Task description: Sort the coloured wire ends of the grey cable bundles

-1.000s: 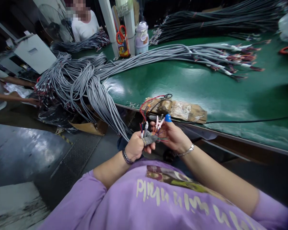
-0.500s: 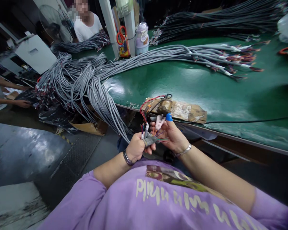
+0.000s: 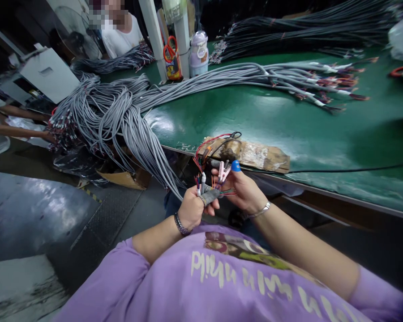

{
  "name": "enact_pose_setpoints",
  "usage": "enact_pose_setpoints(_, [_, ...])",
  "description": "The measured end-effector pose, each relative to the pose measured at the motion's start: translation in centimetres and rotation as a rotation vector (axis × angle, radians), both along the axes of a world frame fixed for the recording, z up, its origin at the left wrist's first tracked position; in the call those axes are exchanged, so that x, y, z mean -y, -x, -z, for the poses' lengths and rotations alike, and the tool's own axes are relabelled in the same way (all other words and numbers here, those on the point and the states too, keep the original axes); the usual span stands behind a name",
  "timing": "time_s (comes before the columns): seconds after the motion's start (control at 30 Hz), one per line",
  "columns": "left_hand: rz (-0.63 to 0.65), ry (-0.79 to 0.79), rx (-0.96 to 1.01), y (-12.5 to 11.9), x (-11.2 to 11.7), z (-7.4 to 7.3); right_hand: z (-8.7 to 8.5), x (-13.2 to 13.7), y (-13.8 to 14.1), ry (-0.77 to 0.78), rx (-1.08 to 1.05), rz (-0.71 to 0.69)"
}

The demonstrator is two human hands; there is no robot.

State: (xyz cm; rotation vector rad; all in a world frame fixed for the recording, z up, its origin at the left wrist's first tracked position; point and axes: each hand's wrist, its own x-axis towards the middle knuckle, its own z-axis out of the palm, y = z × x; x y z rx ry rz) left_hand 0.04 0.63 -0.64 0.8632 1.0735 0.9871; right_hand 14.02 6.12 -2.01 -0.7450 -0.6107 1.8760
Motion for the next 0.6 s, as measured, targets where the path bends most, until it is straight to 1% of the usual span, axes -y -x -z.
enact_pose_setpoints(0.07, [0.009, 0.006, 0.006, -0.24, 0.03, 0.09, 0.22, -0.20, 0.01, 0.005, -0.047, -0.070])
enact_pose_setpoints(0.13, [0.010, 0.009, 0.017, -0.42, 0.10, 0.13, 0.44, -0.41, 0.06, 0.016, -0.085, -0.110])
enact_pose_setpoints(0.2, [0.002, 0.011, 0.023, -0.52, 0.13, 0.16, 0.66, -0.62, 0.15, 0.042, -0.103, -0.098])
enact_pose_setpoints(0.37, [-0.005, 0.017, 0.030, -0.50, 0.08, 0.53, 1.05, -0.94, 0.46, 0.136, -0.113, 0.018])
enact_pose_setpoints(0.47, [-0.006, 0.019, 0.027, -0.49, 0.10, 0.73, 0.89, -0.75, 0.66, 0.114, -0.136, 0.009])
enact_pose_setpoints(0.6, [-0.016, 0.009, 0.029, -0.31, 0.45, 0.52, 0.18, -0.18, 0.64, 0.090, -0.195, -0.020])
